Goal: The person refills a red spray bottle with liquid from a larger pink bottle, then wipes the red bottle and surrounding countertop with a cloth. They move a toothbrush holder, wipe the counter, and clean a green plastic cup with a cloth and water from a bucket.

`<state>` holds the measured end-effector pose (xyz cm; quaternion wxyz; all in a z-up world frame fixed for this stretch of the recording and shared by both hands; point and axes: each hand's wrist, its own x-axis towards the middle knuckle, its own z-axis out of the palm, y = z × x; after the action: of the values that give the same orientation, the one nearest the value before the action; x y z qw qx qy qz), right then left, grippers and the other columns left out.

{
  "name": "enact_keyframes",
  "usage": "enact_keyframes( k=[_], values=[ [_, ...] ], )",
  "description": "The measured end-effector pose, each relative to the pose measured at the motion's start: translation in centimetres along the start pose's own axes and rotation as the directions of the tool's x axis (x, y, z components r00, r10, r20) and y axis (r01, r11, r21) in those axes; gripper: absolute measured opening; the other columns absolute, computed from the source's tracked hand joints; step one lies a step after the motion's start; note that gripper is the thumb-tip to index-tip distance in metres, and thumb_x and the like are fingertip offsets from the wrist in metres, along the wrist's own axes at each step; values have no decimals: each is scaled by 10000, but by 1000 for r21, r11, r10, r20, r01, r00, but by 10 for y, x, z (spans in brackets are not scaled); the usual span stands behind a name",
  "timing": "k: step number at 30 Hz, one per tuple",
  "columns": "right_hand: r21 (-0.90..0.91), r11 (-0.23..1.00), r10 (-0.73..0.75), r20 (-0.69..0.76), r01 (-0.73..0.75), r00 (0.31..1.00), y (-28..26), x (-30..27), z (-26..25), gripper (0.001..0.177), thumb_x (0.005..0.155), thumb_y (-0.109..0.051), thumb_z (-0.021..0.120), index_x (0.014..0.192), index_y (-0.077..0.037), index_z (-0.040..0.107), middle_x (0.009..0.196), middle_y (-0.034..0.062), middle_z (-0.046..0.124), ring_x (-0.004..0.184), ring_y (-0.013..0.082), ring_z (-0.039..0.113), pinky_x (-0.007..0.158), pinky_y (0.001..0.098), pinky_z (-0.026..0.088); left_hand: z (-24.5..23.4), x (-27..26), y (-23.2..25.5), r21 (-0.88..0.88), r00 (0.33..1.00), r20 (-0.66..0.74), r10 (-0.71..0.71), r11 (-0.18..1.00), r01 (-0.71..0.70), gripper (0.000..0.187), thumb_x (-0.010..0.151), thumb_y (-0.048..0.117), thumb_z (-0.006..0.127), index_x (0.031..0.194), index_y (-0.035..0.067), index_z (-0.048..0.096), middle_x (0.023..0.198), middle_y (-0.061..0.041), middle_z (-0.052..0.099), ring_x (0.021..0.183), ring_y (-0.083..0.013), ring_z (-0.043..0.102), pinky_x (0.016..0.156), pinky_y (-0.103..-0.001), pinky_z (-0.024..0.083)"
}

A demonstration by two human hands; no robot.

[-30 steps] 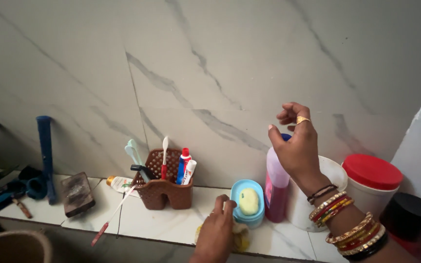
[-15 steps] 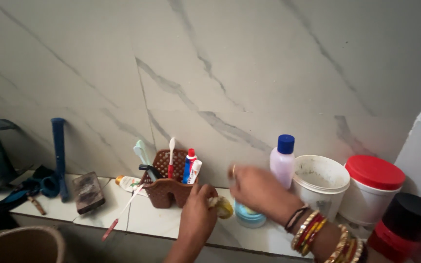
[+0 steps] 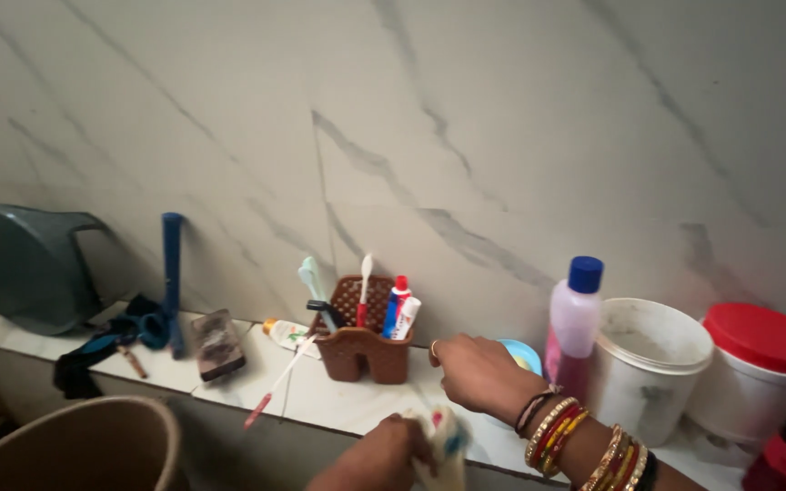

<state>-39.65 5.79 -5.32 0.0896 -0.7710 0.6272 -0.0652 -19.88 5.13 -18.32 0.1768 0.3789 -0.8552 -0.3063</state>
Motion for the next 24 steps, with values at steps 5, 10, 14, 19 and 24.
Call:
enact_keyframes(
  k=[5,10,14,19,24],
  values=[
    [74,994,-70,-96,78,993,-21,8,5,268,846,-116,637,1107,-85,686,1148,147,696,1083,351,655,930,475,513,-64,-38,19,223,864,237,-445,890,397,375,783,195,798,1153,183,739,1220,-100,688,1211,-274,650,1047,-362,493],
    [171,984,-39,-9,40,999,-45,19,19,196,869,-190,681,1042,-101,702,1057,148,728,1030,348,685,899,472,537,-124,-59,16,454,632,537,-558,823,341,432,836,327,667,1212,127,739,1176,-144,767,1050,-275,721,923,-423,547],
    [207,965,-143,-86,158,986,-68,38,38,155,874,-199,675,983,-93,707,1009,135,737,997,331,700,874,463,550,-183,-80,-5,342,630,368,-684,729,593,604,893,578,672,1326,157,676,1202,-101,746,1005,-209,713,901,-370,566],
    [276,896,-210,-424,347,881,-89,67,55,138,850,-119,678,965,-47,701,1033,143,682,1004,337,671,857,456,542,-240,-99,-62,-89,715,-16,-699,713,695,650,902,594,625,1271,67,715,1071,-179,776,893,-282,730,808,-403,607],
    [186,925,-191,-527,332,828,-105,85,57,177,844,-73,655,1012,-62,713,1070,119,667,1095,310,614,951,436,505,-241,-77,-136,-362,507,-515,-691,712,601,457,950,406,638,1300,115,674,1096,-129,742,957,-274,737,898,-450,599]
  ],
)
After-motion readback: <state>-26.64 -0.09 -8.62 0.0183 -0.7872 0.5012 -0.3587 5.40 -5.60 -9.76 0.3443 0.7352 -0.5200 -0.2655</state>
